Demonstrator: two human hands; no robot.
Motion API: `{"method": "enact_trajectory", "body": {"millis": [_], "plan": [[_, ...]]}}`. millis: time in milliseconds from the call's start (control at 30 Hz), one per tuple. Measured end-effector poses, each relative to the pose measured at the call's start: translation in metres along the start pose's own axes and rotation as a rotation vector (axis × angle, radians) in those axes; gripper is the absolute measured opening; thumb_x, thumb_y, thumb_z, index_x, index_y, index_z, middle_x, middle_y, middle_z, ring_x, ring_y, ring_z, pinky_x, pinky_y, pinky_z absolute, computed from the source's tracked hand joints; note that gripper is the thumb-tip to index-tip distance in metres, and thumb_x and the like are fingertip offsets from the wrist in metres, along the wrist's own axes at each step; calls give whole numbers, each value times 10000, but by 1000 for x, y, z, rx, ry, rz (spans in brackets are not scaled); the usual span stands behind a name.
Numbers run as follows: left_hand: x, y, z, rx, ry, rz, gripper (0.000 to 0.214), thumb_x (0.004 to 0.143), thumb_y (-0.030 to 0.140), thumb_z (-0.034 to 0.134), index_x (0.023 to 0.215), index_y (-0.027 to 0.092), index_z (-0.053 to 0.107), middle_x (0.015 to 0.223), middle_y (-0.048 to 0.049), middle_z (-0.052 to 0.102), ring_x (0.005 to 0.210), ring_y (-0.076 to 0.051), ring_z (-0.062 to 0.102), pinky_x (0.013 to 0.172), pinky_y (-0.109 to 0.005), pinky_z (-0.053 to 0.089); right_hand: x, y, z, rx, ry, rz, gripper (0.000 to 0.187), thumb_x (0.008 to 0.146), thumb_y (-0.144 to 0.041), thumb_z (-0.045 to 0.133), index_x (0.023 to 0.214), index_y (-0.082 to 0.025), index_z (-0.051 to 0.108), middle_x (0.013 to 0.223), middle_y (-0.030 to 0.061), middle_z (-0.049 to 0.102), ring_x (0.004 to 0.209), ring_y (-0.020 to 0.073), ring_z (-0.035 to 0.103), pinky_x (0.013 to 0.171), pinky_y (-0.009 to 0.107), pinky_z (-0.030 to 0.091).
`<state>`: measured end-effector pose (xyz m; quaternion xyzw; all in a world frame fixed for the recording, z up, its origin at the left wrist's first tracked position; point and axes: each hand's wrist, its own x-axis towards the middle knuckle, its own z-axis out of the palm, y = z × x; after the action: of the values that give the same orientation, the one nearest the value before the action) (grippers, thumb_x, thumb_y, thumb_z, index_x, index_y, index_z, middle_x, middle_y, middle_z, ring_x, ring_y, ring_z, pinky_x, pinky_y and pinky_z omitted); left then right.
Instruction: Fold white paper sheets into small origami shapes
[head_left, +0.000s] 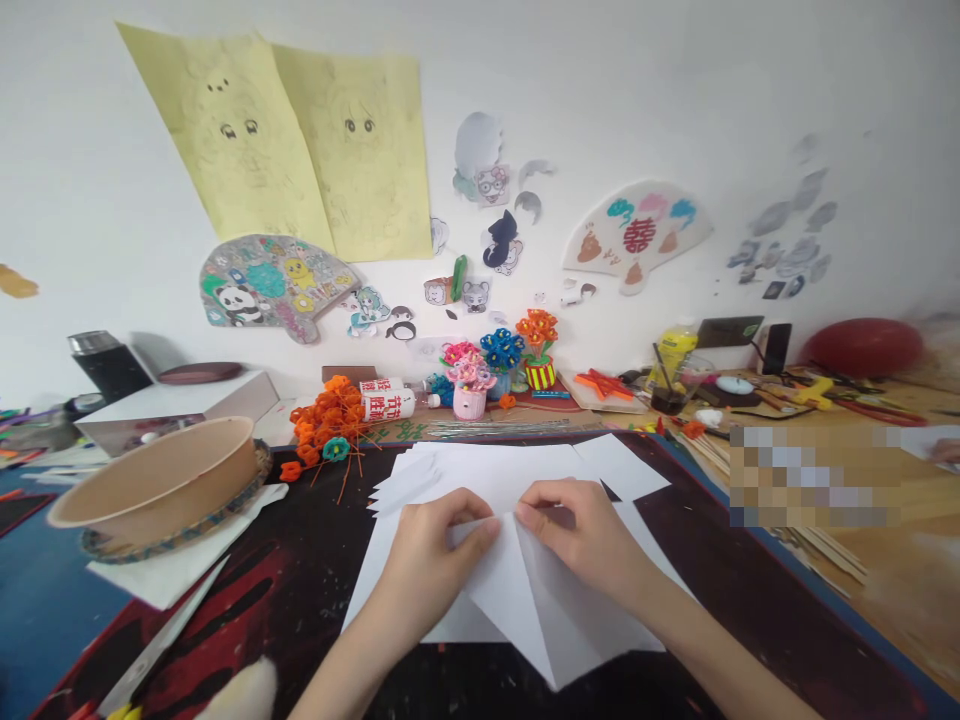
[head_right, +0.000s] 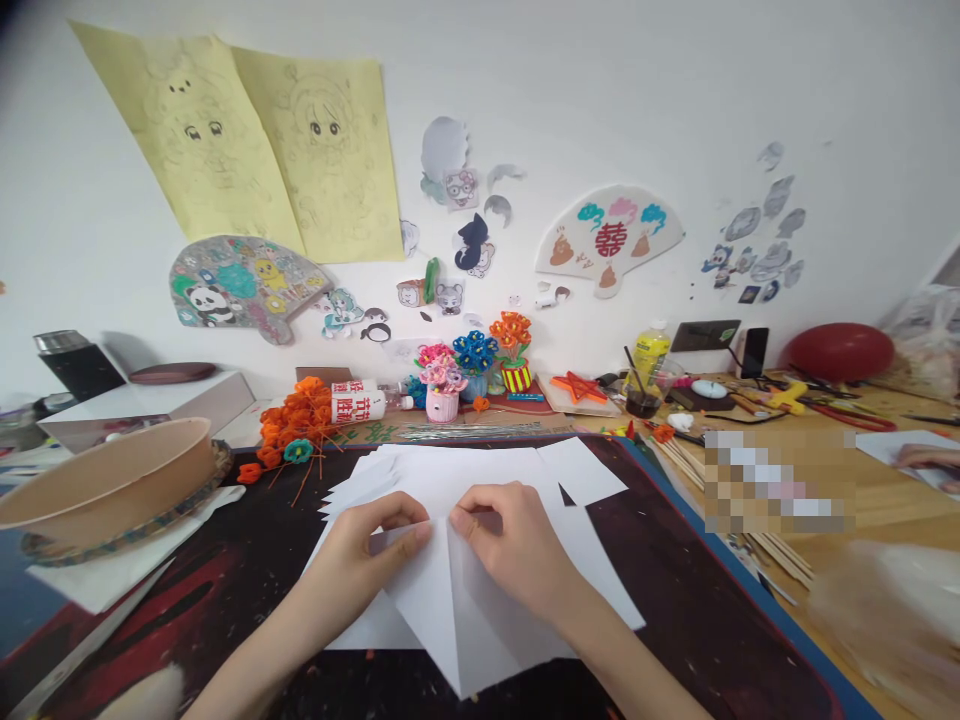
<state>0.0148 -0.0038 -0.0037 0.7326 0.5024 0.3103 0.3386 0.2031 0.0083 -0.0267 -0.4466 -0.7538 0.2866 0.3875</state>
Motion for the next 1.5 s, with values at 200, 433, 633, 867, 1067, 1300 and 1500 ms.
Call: {"method": "enact_trajectory", "body": {"millis": [200,433,633,867,1067,1300,1500], "plan": [[9,-27,6,458,17,-136,159,827,283,544,731,194,634,750,-27,684,718,-191,606,622,-253,360,2,29,24,-387,-5,48,184,876,-239,526,992,-187,658,1040,86,678,991,250,605,898,398,439],[7,-37,12,592,33,-199,188,811,279,551,666,194,635,692,-72,668,723,-248,622,585,-276,309,1,50,37,-525,-143,4,489,963,-371,376,1410,-173,392,1515,97,326,1393,219,286,1129,429,270],[7,-39,11,617,-3,-214,196,798,274,554,631,200,626,691,-70,657,744,-242,615,591,-275,310,1,52,39,-594,-157,-5,507,980,-399,314,1417,-154,390,1522,117,300,1405,219,260,1140,456,246],[6,-41,6,567,-23,-218,190,791,297,568,639,198,625,663,-35,638,689,-204,595,592,-264,313,1,49,38,-589,-157,4,507,979,-388,319,1412,-138,399,1520,120,305,1406,221,259,1143,443,247],[13,-40,-7,468,-65,-228,137,726,312,655,665,189,647,692,-11,663,701,-178,586,596,-239,339,3,50,37,-589,-91,52,483,958,-339,356,1391,-138,426,1503,115,346,1394,227,288,1137,444,259],[19,-44,-2,441,23,-252,130,767,254,615,665,173,619,714,-26,664,710,-174,565,631,-246,333,-1,48,41,-635,-121,27,510,969,-369,314,1411,-136,411,1499,89,358,1390,218,298,1138,430,267],[18,-45,-6,422,-16,-257,196,705,220,655,551,188,537,541,19,577,618,-159,524,583,-242,305,-2,47,45,-702,-168,31,555,985,-396,253,1458,-116,334,1530,87,276,1406,222,258,1140,433,254]]}}
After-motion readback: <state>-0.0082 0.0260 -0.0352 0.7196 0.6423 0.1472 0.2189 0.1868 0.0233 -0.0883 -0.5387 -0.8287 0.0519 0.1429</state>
